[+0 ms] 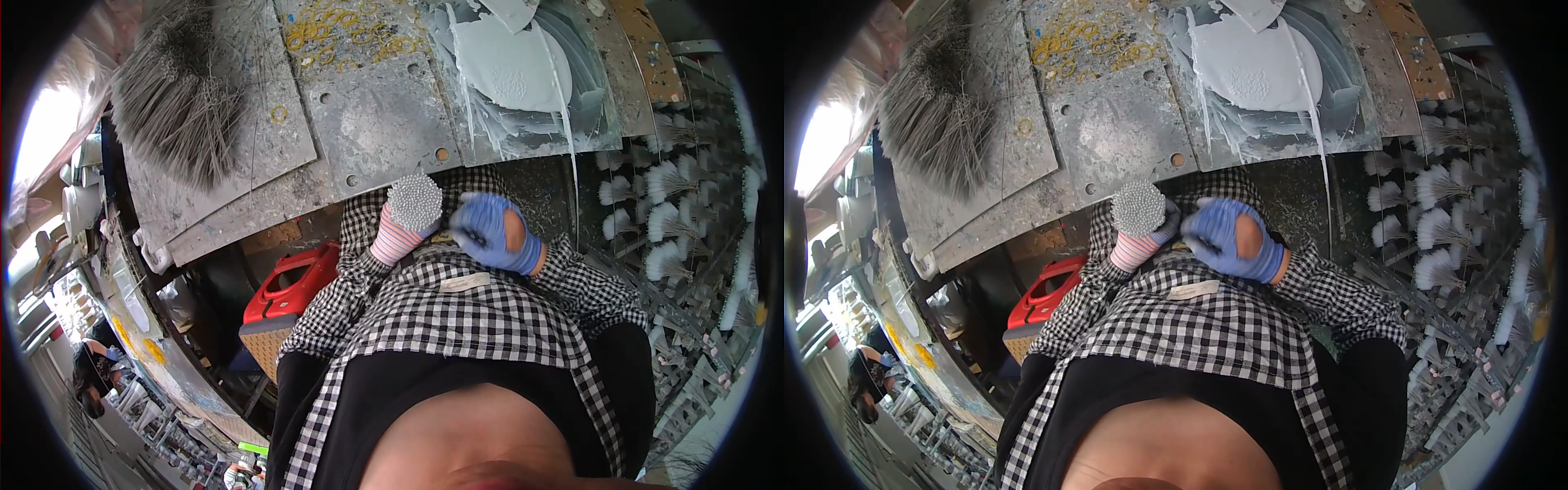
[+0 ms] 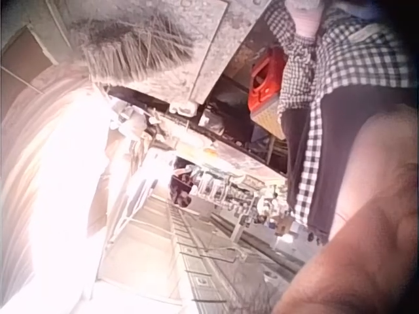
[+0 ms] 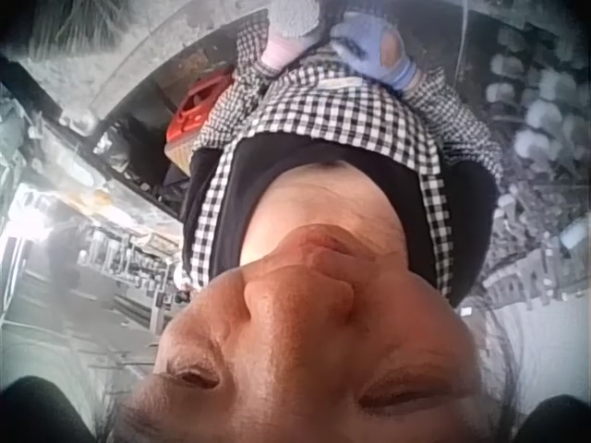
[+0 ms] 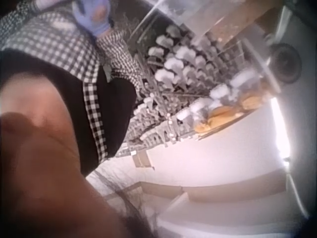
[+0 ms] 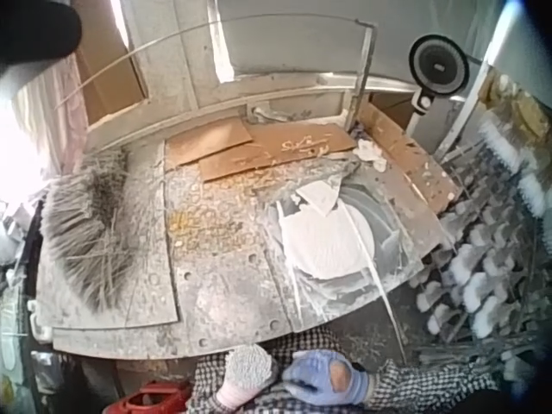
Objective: Gathering and sorting bundles of synthetic brush bristles and dipping them into an adhesive.
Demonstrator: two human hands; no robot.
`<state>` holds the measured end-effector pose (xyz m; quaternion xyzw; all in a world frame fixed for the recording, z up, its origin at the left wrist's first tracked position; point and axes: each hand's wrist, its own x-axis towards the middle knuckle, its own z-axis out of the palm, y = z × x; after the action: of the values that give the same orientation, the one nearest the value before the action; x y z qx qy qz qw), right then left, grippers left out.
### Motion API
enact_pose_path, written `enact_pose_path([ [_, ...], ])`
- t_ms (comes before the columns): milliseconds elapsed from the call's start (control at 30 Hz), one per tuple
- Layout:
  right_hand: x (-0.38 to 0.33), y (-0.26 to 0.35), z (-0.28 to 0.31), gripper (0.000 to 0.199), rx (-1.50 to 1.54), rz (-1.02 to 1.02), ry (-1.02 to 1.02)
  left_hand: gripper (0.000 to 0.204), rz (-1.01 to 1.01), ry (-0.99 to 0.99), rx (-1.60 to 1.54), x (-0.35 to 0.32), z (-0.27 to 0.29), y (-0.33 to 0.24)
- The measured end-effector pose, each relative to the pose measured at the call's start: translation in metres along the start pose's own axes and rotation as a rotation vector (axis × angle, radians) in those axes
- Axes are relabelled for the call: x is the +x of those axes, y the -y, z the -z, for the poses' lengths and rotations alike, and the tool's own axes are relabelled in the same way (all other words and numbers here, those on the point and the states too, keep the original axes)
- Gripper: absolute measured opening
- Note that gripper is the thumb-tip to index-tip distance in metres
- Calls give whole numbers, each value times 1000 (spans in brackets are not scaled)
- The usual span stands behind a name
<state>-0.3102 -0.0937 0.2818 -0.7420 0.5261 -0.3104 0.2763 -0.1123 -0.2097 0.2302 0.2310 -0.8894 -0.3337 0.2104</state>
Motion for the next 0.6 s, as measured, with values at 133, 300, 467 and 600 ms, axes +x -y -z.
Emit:
enact_pose_path([
  [133, 33, 23, -8, 65, 333, -392, -334, 23, -84, 70, 121, 0, -2, 2],
  [300, 56, 29, -17, 86, 235, -532, -65, 44, 123, 288, -254, -35, -28, 30],
  [467, 54, 22, -24, 84, 499, -559, -82, 53, -81, 134, -271, -36, -25, 33],
  [600, 59, 25, -40, 82, 624, -632, -73, 58, 146, 299, -786, -43, -33, 41],
])
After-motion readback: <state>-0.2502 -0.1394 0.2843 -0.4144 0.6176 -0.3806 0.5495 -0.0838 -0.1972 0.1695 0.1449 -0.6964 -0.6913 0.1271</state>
